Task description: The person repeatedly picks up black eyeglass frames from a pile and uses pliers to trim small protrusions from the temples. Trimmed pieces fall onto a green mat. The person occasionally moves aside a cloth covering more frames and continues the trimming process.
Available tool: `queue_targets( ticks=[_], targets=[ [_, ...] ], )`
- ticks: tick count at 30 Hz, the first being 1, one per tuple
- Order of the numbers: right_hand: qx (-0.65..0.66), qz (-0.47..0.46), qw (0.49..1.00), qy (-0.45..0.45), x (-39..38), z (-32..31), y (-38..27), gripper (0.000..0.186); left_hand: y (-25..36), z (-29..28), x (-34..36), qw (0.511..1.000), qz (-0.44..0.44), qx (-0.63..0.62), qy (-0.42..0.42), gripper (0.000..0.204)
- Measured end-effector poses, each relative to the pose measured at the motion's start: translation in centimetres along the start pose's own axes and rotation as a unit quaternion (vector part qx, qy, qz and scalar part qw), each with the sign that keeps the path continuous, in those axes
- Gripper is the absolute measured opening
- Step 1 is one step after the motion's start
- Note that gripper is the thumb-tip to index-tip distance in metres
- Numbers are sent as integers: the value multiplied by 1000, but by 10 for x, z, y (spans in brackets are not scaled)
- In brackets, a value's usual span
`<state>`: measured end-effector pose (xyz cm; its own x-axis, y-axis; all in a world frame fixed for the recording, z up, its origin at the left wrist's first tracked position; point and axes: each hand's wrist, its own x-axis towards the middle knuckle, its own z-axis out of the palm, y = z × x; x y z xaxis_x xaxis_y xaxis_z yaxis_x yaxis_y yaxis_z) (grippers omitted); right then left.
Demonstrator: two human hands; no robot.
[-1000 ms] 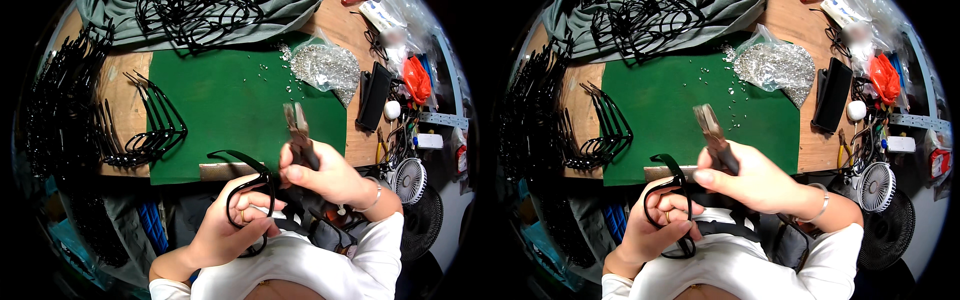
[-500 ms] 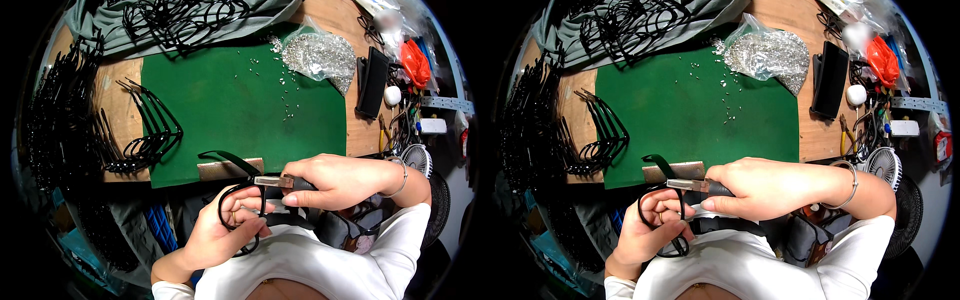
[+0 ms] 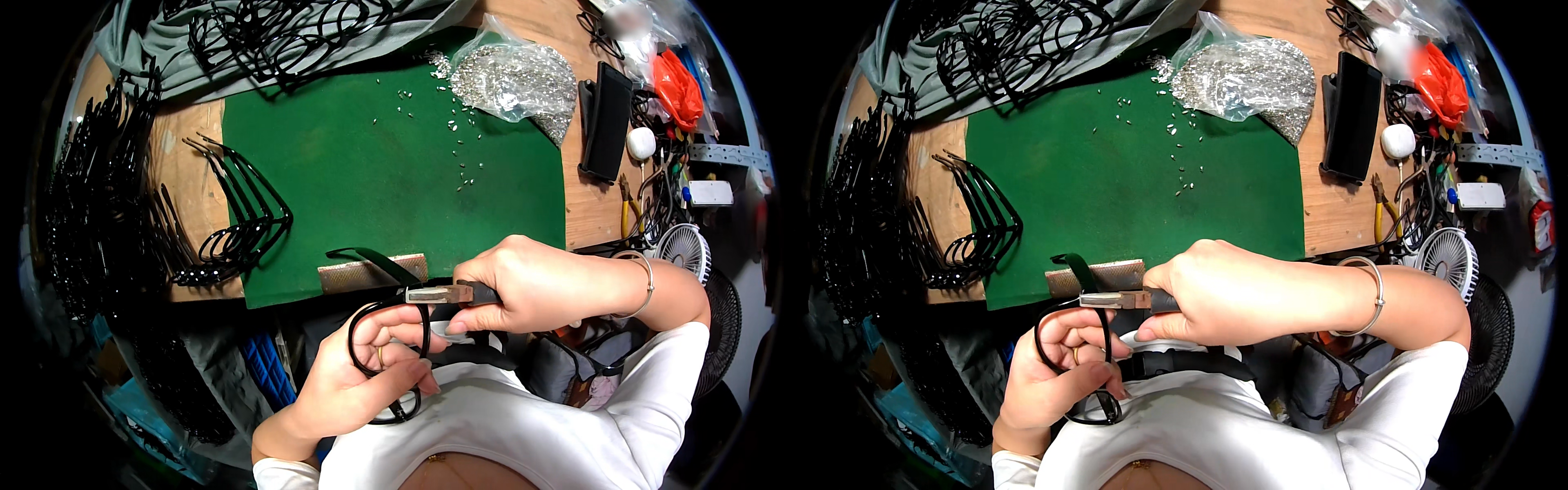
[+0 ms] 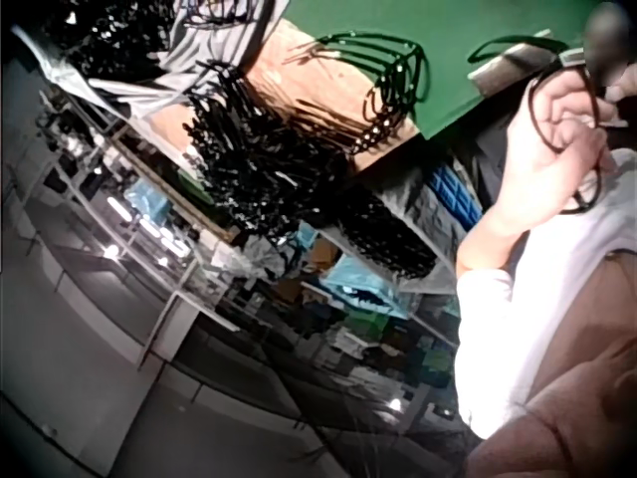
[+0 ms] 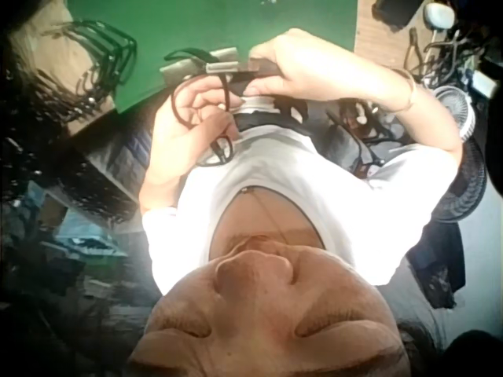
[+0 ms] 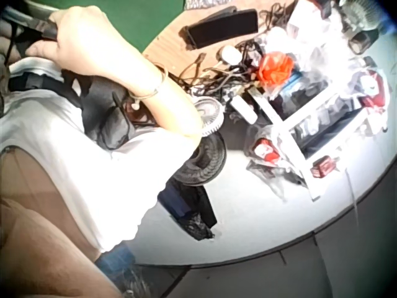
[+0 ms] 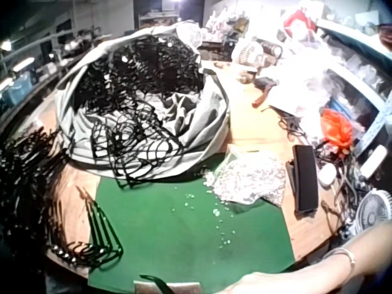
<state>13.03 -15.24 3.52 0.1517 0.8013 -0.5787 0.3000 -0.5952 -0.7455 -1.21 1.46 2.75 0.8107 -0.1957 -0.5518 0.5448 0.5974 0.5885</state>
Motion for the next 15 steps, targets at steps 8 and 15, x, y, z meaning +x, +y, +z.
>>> queue_targets(
  ticks=[8, 15],
  targets=[
    [100, -43, 994, 31, -1, -7, 15, 41, 4, 1, -1, 1000, 16, -8, 12, 47],
    [196, -73, 960, 188, 12, 8, -8, 28, -9, 0, 2, 997, 37, 55, -33, 48]
  ],
)
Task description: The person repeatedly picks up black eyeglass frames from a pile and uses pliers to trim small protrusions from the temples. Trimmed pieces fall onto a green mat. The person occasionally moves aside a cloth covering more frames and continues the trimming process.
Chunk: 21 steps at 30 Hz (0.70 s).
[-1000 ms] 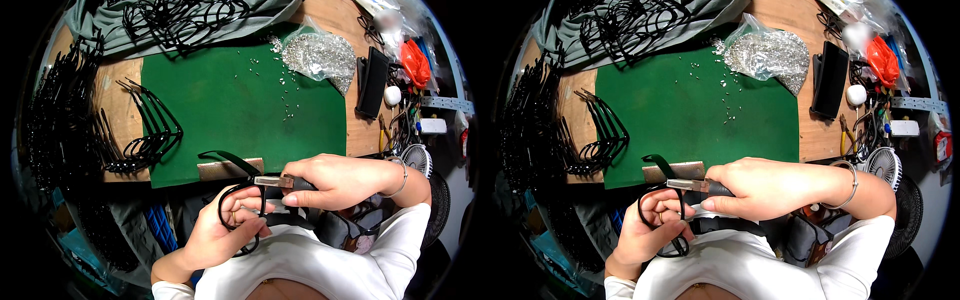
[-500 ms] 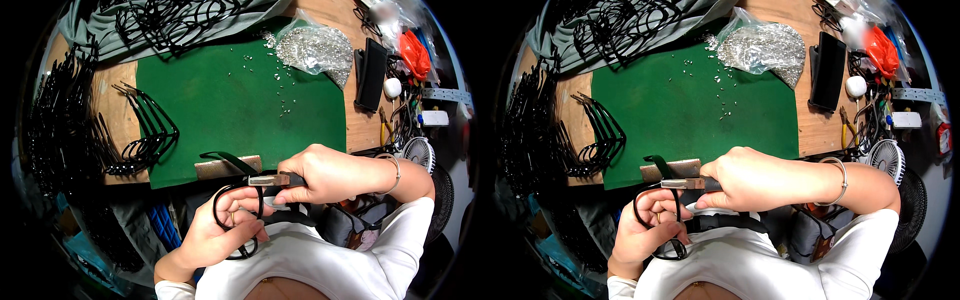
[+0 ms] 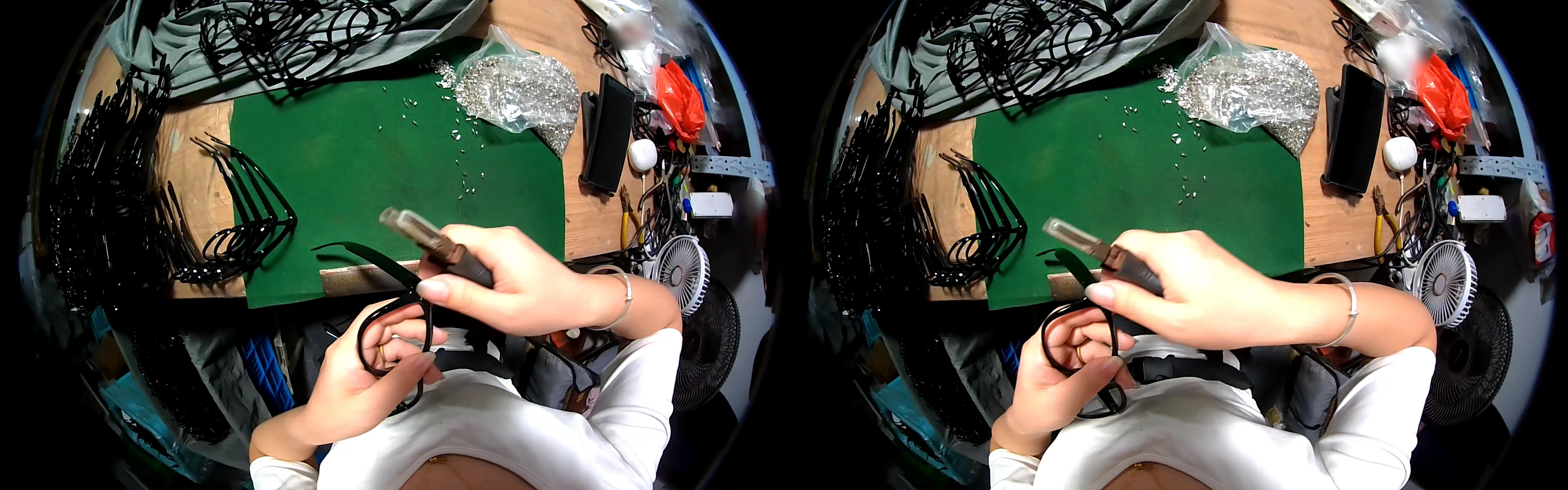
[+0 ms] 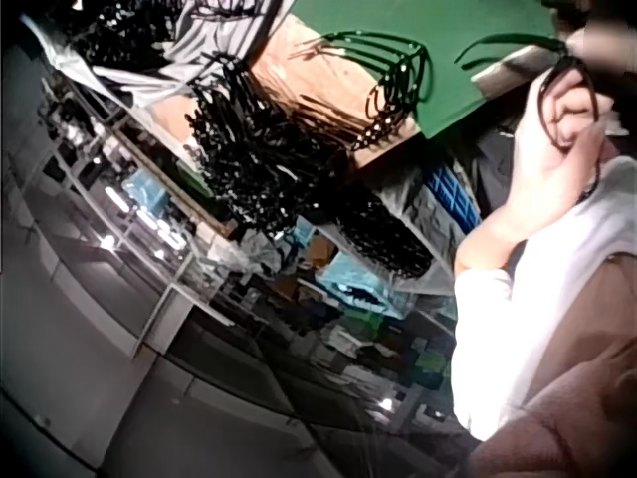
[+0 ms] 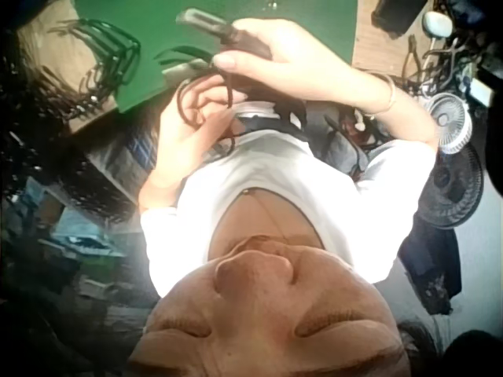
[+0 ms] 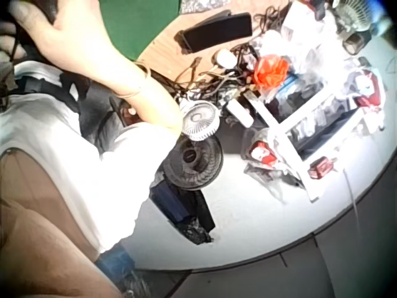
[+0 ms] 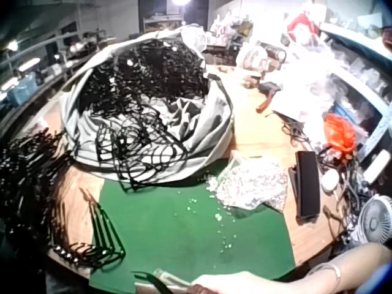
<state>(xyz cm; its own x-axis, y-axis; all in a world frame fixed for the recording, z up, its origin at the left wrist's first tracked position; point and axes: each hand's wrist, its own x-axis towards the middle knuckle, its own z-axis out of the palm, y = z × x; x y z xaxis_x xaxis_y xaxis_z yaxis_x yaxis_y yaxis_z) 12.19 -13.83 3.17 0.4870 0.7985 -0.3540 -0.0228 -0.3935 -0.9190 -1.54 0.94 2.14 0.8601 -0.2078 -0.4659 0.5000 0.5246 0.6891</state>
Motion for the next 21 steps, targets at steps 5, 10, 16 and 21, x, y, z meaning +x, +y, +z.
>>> queue_targets(
  ticks=[5, 10, 16, 21],
  targets=[
    [-6, -52, 999, 7, 5, 11, 3, 20, -2, 2, -1, 1000, 18, -13, 14, 45],
    [7, -31, 999, 8, 4, 12, 1, 13, -3, 2, 0, 1000, 20, -12, 15, 44],
    [143, 16, 990, -2, 5, 15, 5, 14, -3, 3, 3, 999, 20, -37, 13, 43],
    [241, 91, 964, -63, 10, 8, 7, 20, -2, 1, 6, 999, 12, -41, 8, 44]
  ],
)
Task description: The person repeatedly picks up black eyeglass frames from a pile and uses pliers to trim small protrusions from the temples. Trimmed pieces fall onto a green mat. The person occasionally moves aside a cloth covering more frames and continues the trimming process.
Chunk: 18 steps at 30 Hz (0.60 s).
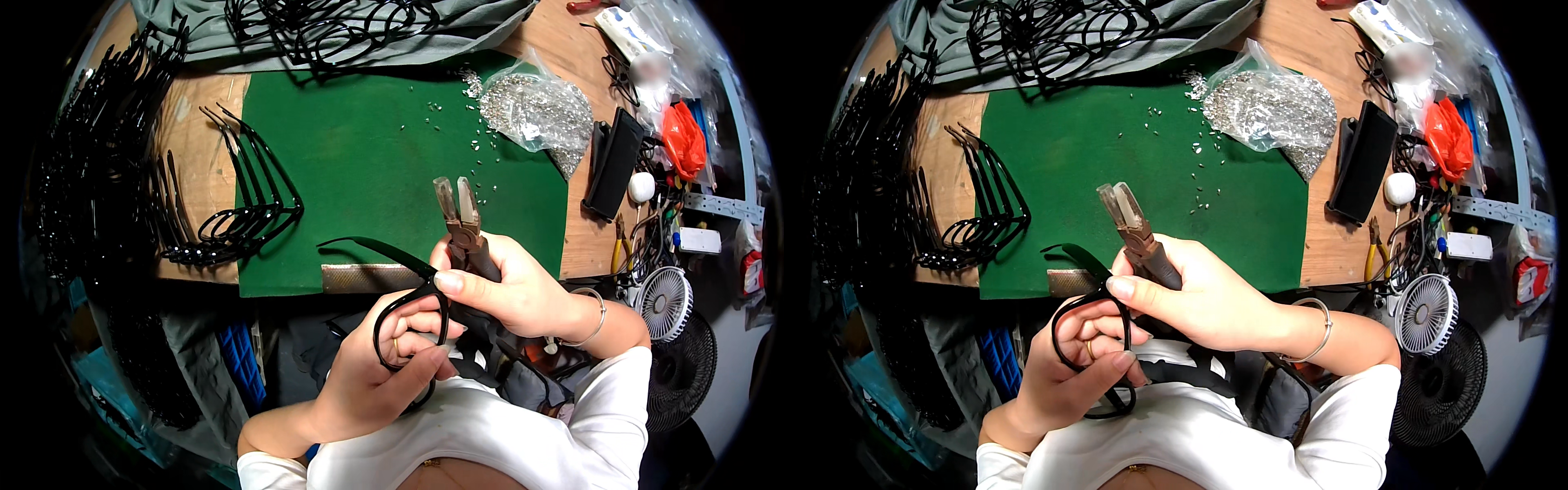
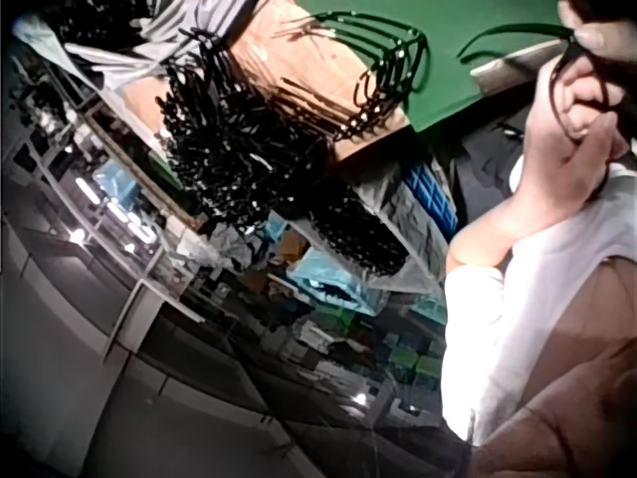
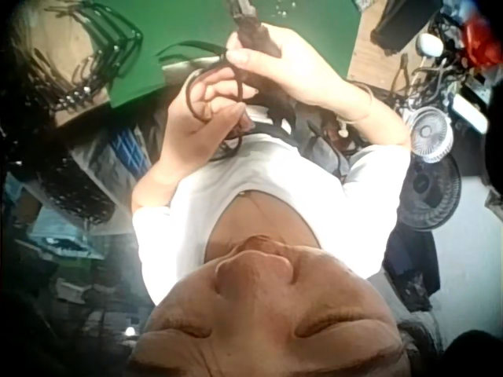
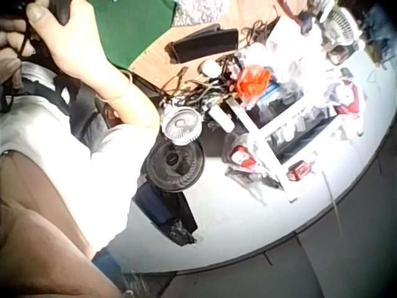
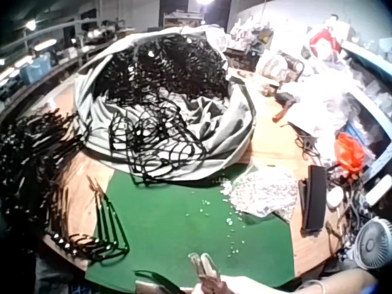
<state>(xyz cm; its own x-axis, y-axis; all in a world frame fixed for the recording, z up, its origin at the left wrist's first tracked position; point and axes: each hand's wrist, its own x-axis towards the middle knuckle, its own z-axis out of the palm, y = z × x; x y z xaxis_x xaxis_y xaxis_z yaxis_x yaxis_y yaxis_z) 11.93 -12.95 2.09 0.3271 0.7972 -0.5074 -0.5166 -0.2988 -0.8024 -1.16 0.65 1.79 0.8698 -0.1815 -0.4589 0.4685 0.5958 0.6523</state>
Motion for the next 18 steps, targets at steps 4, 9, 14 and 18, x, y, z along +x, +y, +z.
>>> queue_targets(
  ticks=[4, 9, 14, 18],
  targets=[
    [9, 39, 999, -17, 1, -2, -4, 23, 8, -2, -1, 1000, -18, -11, -15, 44],
    [50, 18, 998, -19, 2, 0, -9, 23, 8, -4, -1, 999, -3, -21, -30, 44],
    [-22, 26, 999, 4, 4, -1, -5, 23, 0, -5, -1, 1000, 13, -12, -23, 43],
    [0, -16, 999, 40, 1, 6, 1, 20, 0, 2, 2, 1000, 10, 4, 13, 44]
  ],
)
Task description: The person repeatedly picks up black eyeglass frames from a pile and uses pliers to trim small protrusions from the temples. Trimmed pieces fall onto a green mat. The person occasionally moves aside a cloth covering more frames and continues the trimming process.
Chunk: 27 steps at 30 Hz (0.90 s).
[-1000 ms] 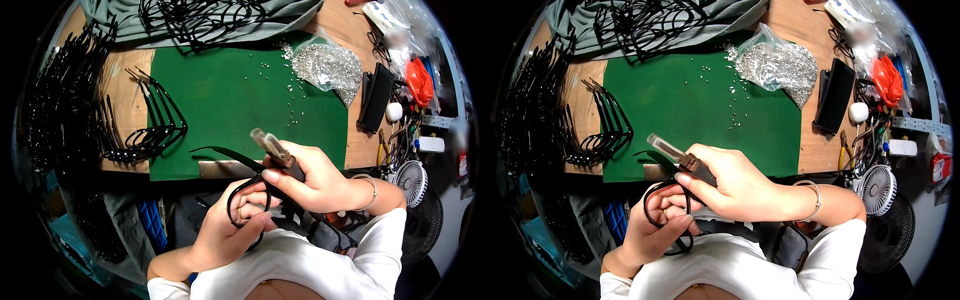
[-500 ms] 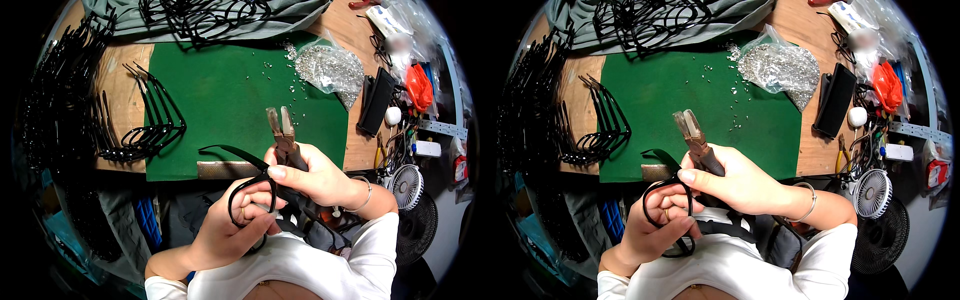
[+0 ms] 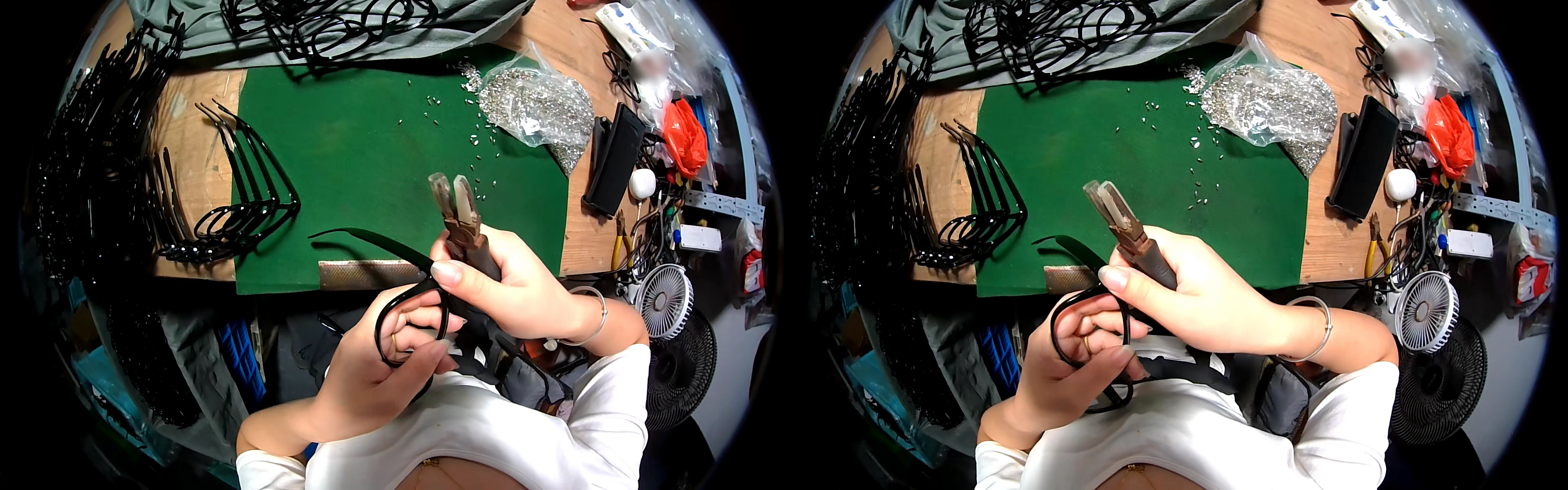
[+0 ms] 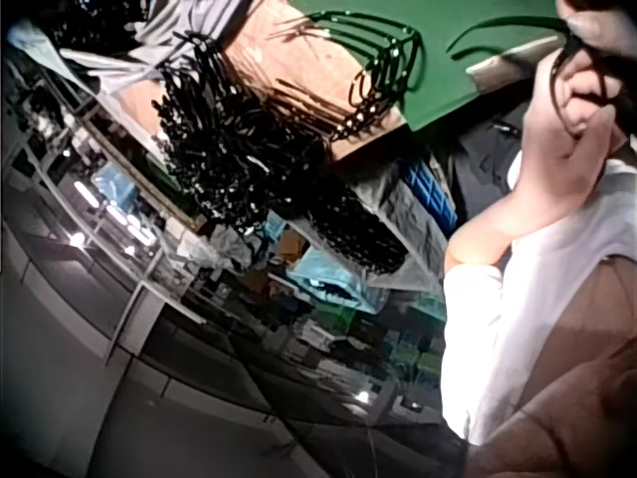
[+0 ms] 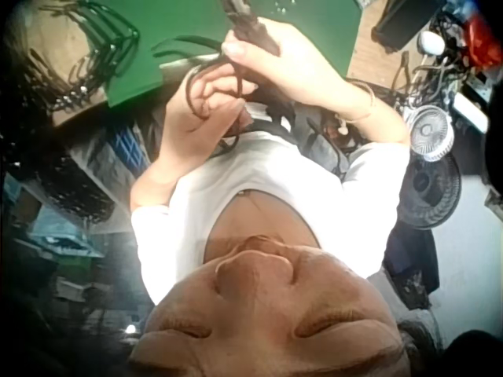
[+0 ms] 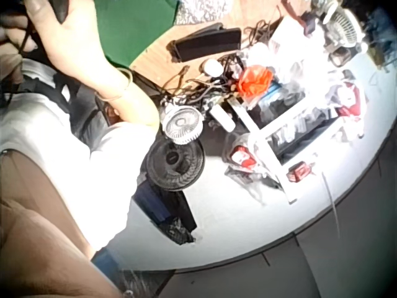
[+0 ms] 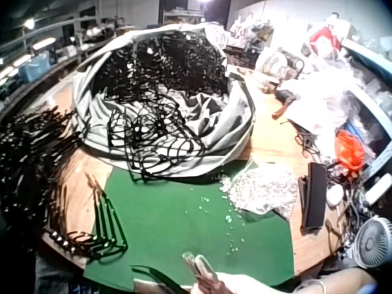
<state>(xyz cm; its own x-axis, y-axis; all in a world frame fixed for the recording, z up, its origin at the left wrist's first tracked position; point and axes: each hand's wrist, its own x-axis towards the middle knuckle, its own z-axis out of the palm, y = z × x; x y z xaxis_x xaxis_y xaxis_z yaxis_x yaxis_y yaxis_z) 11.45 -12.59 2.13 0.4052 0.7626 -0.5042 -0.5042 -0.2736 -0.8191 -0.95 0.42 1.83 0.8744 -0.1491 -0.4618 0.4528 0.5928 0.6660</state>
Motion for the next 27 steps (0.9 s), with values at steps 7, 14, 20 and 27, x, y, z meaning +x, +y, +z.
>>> queue_targets(
  ticks=[7, 14, 20, 27],
  targets=[
    [-113, -109, 985, 76, -5, 7, 8, 18, -2, 2, 3, 1000, 12, 3, -3, 45],
    [-109, -130, 979, 109, -6, 13, 12, 15, -5, 3, 2, 999, 20, -38, -5, 44],
    [-83, -128, 980, 126, -6, 14, 18, 14, -13, 10, 6, 997, 72, -17, 13, 46],
    [-23, -59, 997, 52, -6, 4, 11, 20, -4, 3, 2, 1000, 20, -18, -12, 45]
  ],
)
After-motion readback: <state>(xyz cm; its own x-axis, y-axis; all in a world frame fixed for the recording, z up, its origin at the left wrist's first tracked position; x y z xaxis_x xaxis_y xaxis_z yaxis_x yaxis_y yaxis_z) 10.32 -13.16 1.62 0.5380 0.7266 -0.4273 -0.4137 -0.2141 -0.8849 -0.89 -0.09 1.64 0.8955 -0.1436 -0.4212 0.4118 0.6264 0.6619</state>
